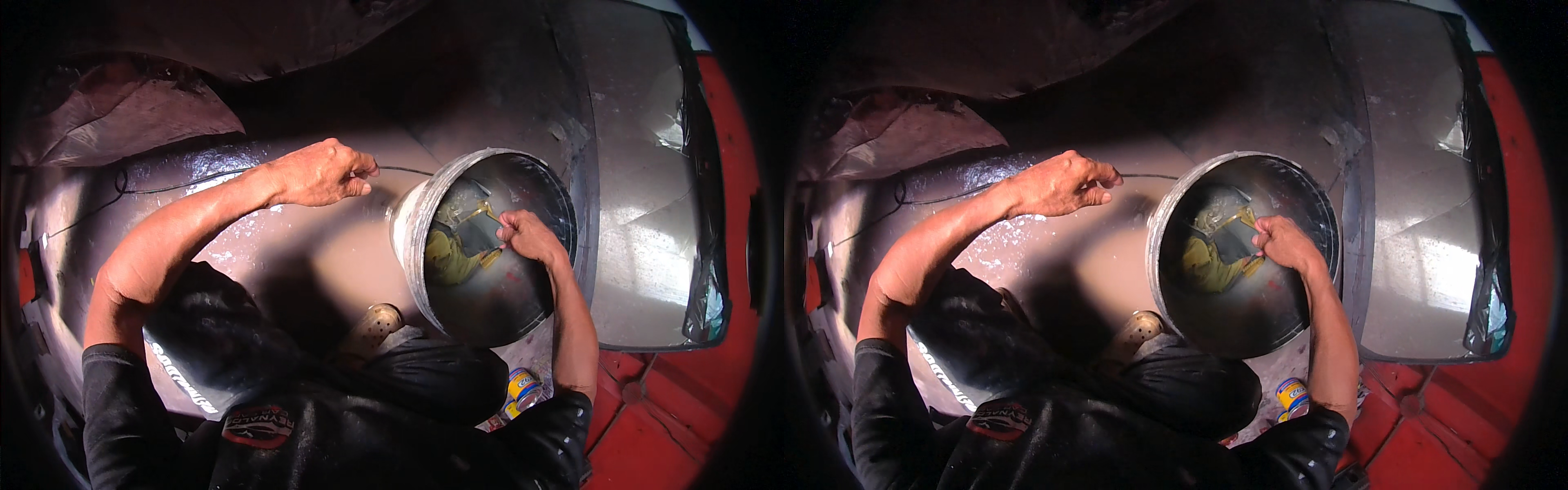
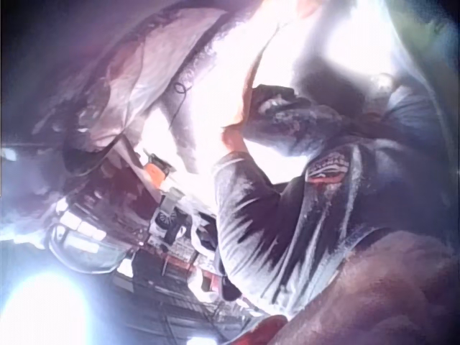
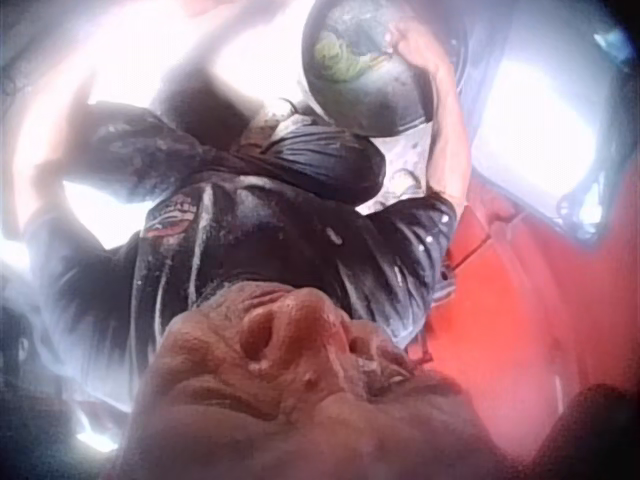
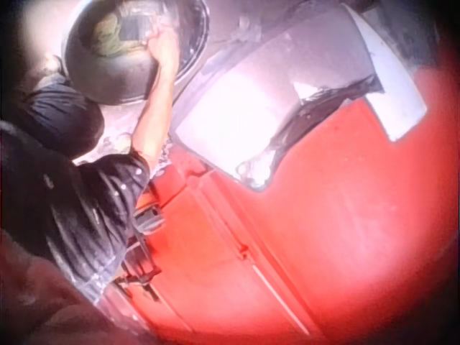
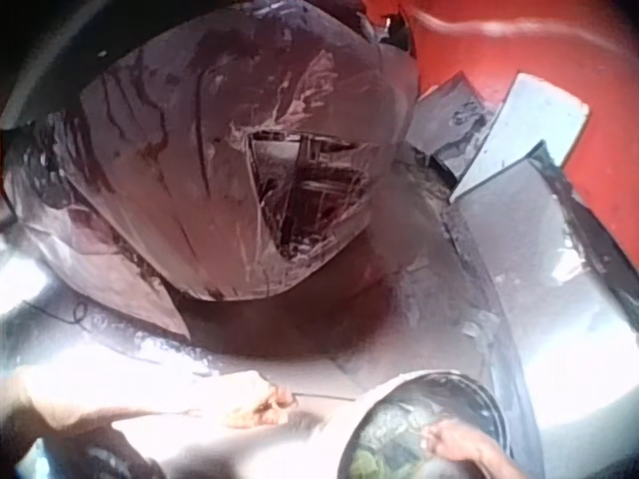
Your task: The person sands the front fender of a maroon car using a sanding block and water from a bucket, then wipes the surface with a cloth. The person repeatedly dips the sanding block into the bucket and continues sanding different areas of the fender.
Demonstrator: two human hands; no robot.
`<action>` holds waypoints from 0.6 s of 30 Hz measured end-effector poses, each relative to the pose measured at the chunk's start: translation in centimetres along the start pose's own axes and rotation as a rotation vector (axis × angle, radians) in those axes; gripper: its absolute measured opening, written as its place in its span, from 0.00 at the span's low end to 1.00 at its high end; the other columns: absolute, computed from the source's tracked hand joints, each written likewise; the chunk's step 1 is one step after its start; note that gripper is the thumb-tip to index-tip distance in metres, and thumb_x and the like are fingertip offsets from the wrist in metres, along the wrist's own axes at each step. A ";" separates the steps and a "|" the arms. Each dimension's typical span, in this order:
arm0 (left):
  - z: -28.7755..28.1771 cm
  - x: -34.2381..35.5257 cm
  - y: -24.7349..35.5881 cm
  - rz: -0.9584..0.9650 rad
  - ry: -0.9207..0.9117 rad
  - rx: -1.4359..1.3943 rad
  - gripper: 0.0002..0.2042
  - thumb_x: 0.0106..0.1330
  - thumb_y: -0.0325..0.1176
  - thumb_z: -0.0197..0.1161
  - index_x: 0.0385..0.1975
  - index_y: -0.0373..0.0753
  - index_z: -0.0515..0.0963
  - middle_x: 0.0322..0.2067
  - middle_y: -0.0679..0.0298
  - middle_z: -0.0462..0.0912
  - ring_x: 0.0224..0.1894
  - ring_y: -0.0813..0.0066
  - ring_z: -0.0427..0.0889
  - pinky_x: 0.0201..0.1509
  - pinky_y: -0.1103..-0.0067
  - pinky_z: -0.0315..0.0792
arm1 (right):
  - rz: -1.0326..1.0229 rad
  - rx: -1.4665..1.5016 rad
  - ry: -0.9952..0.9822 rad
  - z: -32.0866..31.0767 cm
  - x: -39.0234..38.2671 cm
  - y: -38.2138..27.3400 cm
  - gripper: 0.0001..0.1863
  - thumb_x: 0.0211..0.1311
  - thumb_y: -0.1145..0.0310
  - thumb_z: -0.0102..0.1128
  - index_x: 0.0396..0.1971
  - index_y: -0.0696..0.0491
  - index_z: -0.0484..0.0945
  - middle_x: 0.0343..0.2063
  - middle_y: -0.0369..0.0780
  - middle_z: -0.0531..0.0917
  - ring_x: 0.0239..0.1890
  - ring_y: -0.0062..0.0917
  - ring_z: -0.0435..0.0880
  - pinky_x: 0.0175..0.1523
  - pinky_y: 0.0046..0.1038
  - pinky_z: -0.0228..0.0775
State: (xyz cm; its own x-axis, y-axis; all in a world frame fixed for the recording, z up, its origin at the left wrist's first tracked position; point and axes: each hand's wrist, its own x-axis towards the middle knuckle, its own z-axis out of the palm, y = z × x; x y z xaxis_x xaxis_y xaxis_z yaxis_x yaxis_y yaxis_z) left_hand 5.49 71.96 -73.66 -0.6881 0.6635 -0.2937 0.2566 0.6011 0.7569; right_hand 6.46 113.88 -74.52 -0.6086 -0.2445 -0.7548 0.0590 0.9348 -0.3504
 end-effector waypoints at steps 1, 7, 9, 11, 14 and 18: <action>0.0 0.0 0.0 -0.018 -0.003 0.003 0.19 0.71 0.38 0.63 0.55 0.33 0.78 0.48 0.46 0.85 0.52 0.51 0.85 0.58 0.65 0.79 | 0.001 -0.086 -0.069 -0.1 -0.7 -0.4 0.11 0.62 0.67 0.65 0.30 0.60 0.79 0.26 0.48 0.83 0.35 0.35 0.86 0.46 0.41 0.74; -0.4 -0.5 -0.2 -0.046 -0.027 0.034 0.19 0.70 0.38 0.63 0.55 0.33 0.78 0.47 0.46 0.85 0.51 0.51 0.85 0.56 0.65 0.80 | -0.012 -0.158 0.021 1.5 3.1 -2.7 0.26 0.61 0.48 0.67 0.39 0.60 0.86 0.36 0.52 0.87 0.43 0.46 0.87 0.53 0.41 0.76; -0.3 -0.9 -0.5 -0.065 -0.028 0.017 0.19 0.70 0.38 0.63 0.55 0.33 0.78 0.47 0.46 0.85 0.50 0.51 0.86 0.55 0.64 0.80 | 0.202 -0.110 0.073 1.7 6.1 -5.8 0.27 0.58 0.46 0.68 0.40 0.58 0.86 0.36 0.52 0.87 0.42 0.39 0.88 0.50 0.38 0.77; -0.2 -0.8 -0.2 -0.045 -0.014 0.041 0.19 0.70 0.38 0.63 0.55 0.33 0.78 0.46 0.46 0.85 0.47 0.52 0.87 0.54 0.64 0.80 | 0.314 -0.024 -0.015 4.0 10.5 -6.3 0.25 0.58 0.50 0.67 0.41 0.59 0.86 0.41 0.53 0.87 0.47 0.47 0.86 0.56 0.43 0.76; 0.0 0.3 0.2 -0.005 -0.008 0.026 0.18 0.70 0.38 0.63 0.55 0.33 0.78 0.46 0.46 0.85 0.48 0.51 0.86 0.54 0.64 0.80 | -0.022 -0.414 0.330 11.6 17.9 2.5 0.22 0.55 0.54 0.68 0.40 0.60 0.86 0.40 0.52 0.87 0.47 0.44 0.87 0.55 0.42 0.77; -0.1 -0.5 0.0 -0.040 0.012 0.013 0.18 0.70 0.37 0.63 0.54 0.32 0.78 0.45 0.46 0.86 0.50 0.51 0.86 0.54 0.65 0.80 | -0.054 0.178 0.151 4.2 11.6 -3.1 0.22 0.50 0.59 0.71 0.39 0.62 0.85 0.38 0.50 0.88 0.41 0.38 0.88 0.48 0.36 0.79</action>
State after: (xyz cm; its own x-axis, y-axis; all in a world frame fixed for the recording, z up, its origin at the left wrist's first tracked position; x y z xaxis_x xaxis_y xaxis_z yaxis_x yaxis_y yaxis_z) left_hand 5.75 71.63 -73.44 -0.7060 0.6337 -0.3163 0.2376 0.6327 0.7370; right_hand 2.56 107.07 -84.53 -0.7254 -0.2393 -0.6454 0.1534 0.8578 -0.4905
